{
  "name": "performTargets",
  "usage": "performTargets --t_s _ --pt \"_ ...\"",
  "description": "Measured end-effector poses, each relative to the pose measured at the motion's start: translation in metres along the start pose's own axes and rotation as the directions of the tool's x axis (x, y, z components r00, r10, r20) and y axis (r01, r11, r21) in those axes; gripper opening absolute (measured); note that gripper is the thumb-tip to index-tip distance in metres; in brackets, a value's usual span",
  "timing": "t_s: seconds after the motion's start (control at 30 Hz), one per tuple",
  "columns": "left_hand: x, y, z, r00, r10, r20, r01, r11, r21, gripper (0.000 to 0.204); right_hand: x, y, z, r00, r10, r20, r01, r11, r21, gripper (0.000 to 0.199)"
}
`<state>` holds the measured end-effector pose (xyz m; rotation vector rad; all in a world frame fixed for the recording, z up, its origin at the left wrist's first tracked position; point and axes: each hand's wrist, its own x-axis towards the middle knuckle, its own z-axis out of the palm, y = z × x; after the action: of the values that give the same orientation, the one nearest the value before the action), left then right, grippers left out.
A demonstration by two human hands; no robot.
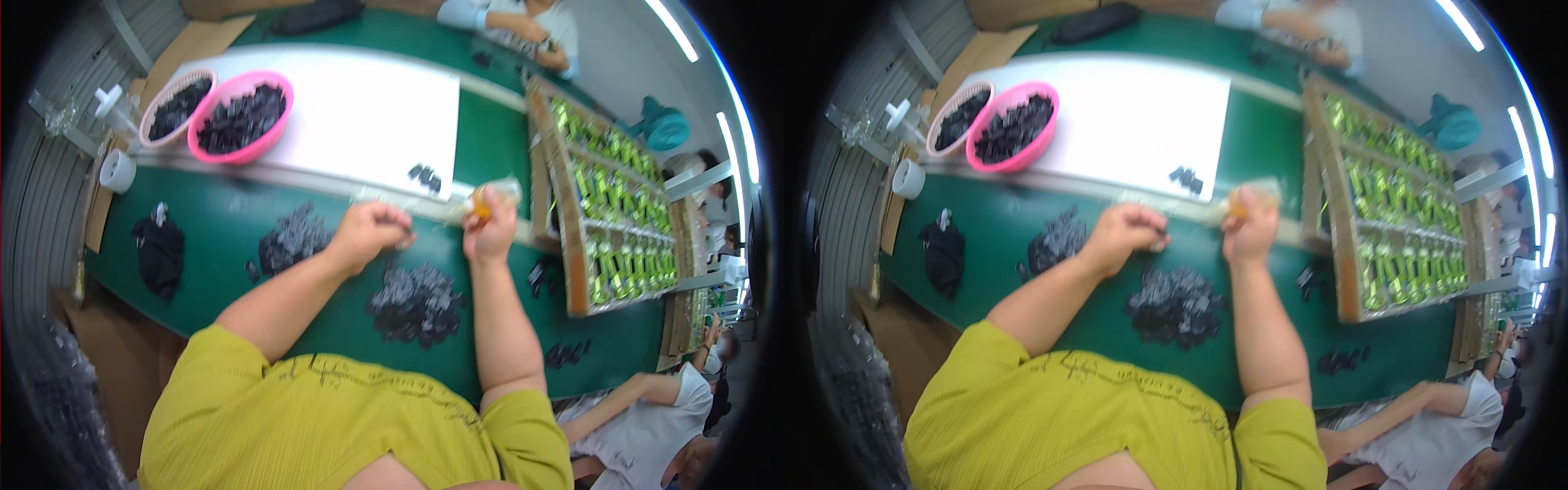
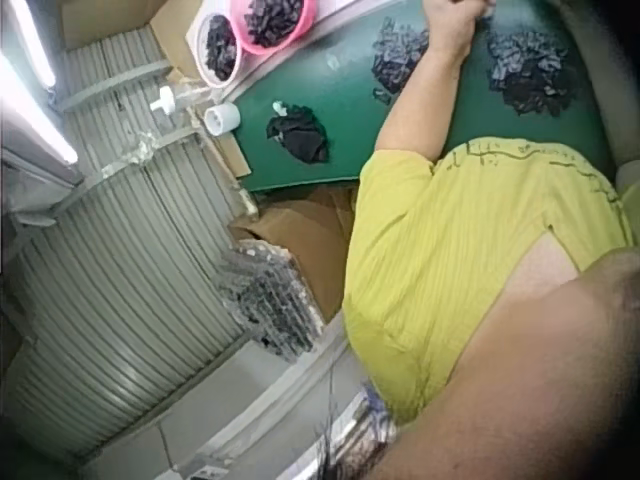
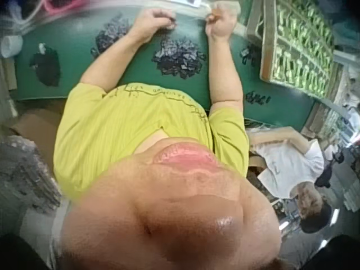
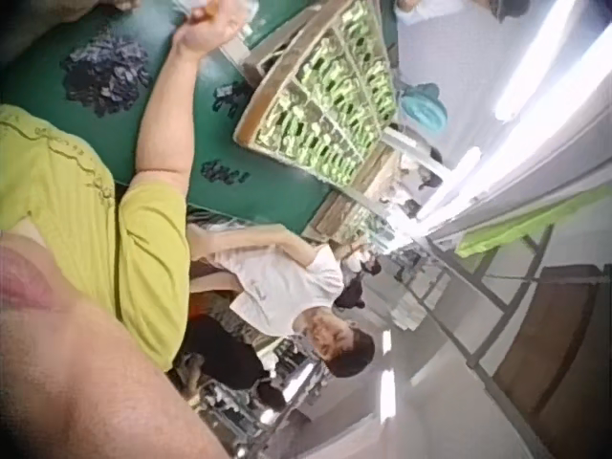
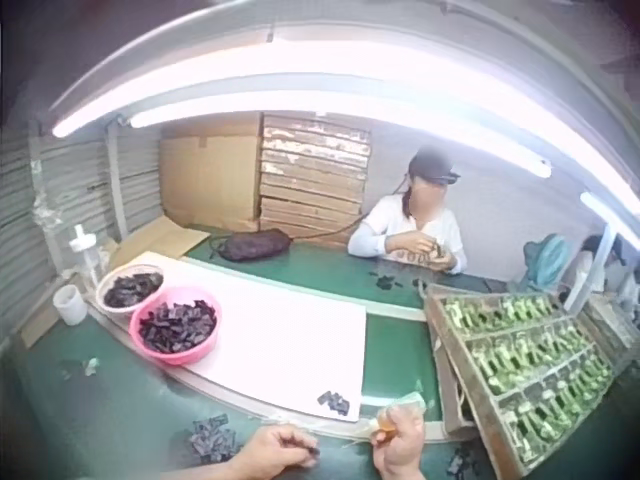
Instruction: Assemble plastic toy car shells and attach small components at a manufacturing workbench.
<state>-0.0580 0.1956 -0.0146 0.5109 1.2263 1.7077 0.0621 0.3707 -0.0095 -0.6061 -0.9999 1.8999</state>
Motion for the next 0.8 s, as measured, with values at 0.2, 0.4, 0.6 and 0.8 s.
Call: performTargets --t_s 0.2,0.4,0.6,0.8 --pt "-0.004 0.003 0.000 0.999 -0.054 0.004 0.054 0.997 -0.057 0.017 -0.011 -0.005 -0.002 0.997 0.031 0.064 -0.035 0.997 0.064 0.013" --pt "0.000 -0.001 -0.001 0.999 0.029 -0.023 -0.027 0.997 0.071 0.038 -0.013 0.000 -0.001 0.996 0.063 0.064 -0.067 0.996 0.064 0.015" --pt "0.005 0.009 0.005 0.998 -0.062 0.021 0.061 0.997 0.040 0.036 -0.023 -0.006 0.013 0.991 -0.063 0.114 0.062 0.998 0.014 0.012" --pt "0.006 0.007 0.002 0.993 -0.113 0.031 0.107 0.984 0.139 0.032 -0.034 0.000 0.019 0.948 -0.200 0.250 0.232 0.967 -0.108 0.007"
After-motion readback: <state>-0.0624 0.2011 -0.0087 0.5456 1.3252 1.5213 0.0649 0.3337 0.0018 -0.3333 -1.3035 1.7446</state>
